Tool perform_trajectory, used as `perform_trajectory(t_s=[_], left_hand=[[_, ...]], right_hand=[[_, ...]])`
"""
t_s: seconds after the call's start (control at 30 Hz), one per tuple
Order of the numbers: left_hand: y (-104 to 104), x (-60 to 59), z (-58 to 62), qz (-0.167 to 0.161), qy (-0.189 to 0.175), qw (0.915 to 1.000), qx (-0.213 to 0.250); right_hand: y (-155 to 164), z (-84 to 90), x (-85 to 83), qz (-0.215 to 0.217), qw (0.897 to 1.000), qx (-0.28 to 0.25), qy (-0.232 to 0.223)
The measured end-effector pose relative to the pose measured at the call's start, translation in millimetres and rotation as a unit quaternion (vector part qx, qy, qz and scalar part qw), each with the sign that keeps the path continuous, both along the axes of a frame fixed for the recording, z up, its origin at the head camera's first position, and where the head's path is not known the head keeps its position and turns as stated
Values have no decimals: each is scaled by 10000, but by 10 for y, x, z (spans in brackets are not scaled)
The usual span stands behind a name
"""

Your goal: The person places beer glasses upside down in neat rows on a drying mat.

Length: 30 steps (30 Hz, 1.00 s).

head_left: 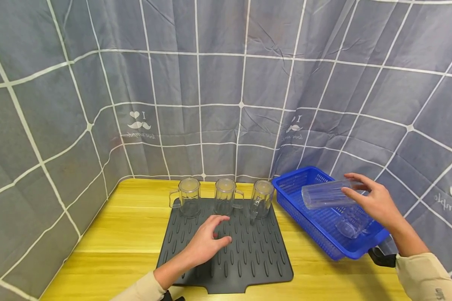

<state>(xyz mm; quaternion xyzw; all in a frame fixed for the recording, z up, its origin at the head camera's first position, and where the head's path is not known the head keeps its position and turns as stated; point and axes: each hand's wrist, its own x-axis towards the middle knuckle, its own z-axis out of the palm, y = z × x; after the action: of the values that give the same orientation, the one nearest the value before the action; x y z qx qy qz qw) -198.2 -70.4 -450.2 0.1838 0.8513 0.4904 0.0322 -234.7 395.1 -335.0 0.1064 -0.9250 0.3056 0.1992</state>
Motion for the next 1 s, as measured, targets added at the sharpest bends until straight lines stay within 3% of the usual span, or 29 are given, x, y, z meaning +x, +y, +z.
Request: perform_trajectory(t_s=[0.4,1.0], left_hand=[[22,-14,-3,-7,11,9999,101],[50,4,22,-30,66,10000,3]], right_hand=[[-232,-136,-21,750,9874,-1319,-446],[-679,-405,-55,1339,9596,-2293,-931]])
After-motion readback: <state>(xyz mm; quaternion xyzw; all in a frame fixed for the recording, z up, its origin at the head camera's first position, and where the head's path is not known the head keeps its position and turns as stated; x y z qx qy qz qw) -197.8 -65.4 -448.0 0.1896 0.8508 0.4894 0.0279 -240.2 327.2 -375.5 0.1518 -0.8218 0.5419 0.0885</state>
